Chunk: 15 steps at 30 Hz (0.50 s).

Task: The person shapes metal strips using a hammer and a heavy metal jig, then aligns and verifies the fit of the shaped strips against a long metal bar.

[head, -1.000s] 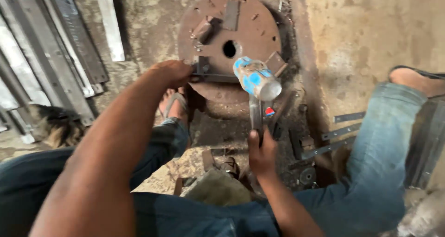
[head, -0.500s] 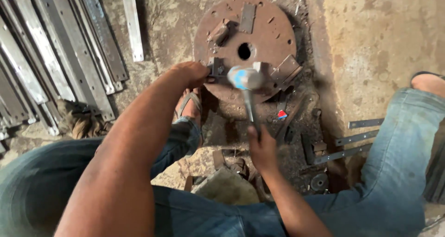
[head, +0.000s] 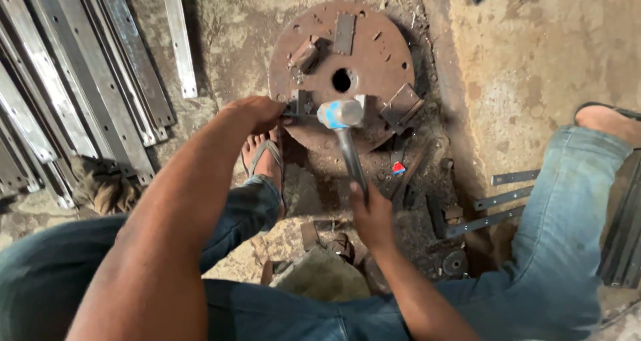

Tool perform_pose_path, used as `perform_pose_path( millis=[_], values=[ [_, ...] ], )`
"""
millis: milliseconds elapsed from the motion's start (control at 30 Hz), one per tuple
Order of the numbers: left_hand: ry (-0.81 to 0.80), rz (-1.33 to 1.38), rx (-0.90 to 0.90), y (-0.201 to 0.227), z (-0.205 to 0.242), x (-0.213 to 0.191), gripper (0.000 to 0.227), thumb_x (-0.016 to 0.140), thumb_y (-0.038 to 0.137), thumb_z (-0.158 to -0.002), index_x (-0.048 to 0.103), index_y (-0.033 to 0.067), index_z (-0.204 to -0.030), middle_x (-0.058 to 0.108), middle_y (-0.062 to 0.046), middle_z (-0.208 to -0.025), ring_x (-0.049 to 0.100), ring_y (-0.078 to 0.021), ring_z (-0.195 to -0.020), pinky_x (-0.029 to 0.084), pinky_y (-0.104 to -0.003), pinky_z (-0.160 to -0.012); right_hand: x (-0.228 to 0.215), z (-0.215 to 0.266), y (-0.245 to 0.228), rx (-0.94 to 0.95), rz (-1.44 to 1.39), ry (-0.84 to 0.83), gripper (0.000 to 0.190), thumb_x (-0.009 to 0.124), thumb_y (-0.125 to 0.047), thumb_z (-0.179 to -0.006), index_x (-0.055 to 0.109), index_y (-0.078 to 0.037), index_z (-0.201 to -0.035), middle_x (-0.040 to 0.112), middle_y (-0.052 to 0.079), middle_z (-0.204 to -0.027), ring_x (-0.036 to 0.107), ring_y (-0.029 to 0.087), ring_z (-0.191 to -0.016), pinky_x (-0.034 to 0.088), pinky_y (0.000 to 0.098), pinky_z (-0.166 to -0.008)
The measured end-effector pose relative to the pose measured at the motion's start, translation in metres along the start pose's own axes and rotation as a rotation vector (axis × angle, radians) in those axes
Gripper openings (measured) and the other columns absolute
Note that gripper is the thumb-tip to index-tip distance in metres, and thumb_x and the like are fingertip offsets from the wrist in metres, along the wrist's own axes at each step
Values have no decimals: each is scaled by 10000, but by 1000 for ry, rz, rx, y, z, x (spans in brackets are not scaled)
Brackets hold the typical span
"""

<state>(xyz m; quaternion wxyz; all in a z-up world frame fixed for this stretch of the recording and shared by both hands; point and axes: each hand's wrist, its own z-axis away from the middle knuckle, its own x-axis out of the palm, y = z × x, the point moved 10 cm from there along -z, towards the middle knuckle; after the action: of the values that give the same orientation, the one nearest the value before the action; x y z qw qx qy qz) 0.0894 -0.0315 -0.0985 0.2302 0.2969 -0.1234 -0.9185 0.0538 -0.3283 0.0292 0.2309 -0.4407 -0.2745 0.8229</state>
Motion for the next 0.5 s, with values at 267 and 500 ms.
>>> perform_pose_path(
  millis=[267, 500],
  values=[
    [-28, -64, -15, -15, 7, 12, 413, 447, 506, -1048, 694, 226, -1224, 779, -94, -1068, 741, -298, -1031, 563, -465, -931, -3, 16, 1, -99, -135, 14, 395, 533, -417, -1037, 622, -33, -1069, 527, 83, -650, 483, 119, -610, 398, 336, -536],
    [44, -118, -19, -32, -7, 13, 436, 459, 515, -1040, 697, 196, -1220, 726, -137, -1145, 687, -358, -1087, 525, -494, -968, -4, 8, -8, -39, 33, 4, 384, 583, -414, -1005, 632, -38, -952, 565, 70, -579, 539, 141, -516, 406, 355, -486]
  ],
)
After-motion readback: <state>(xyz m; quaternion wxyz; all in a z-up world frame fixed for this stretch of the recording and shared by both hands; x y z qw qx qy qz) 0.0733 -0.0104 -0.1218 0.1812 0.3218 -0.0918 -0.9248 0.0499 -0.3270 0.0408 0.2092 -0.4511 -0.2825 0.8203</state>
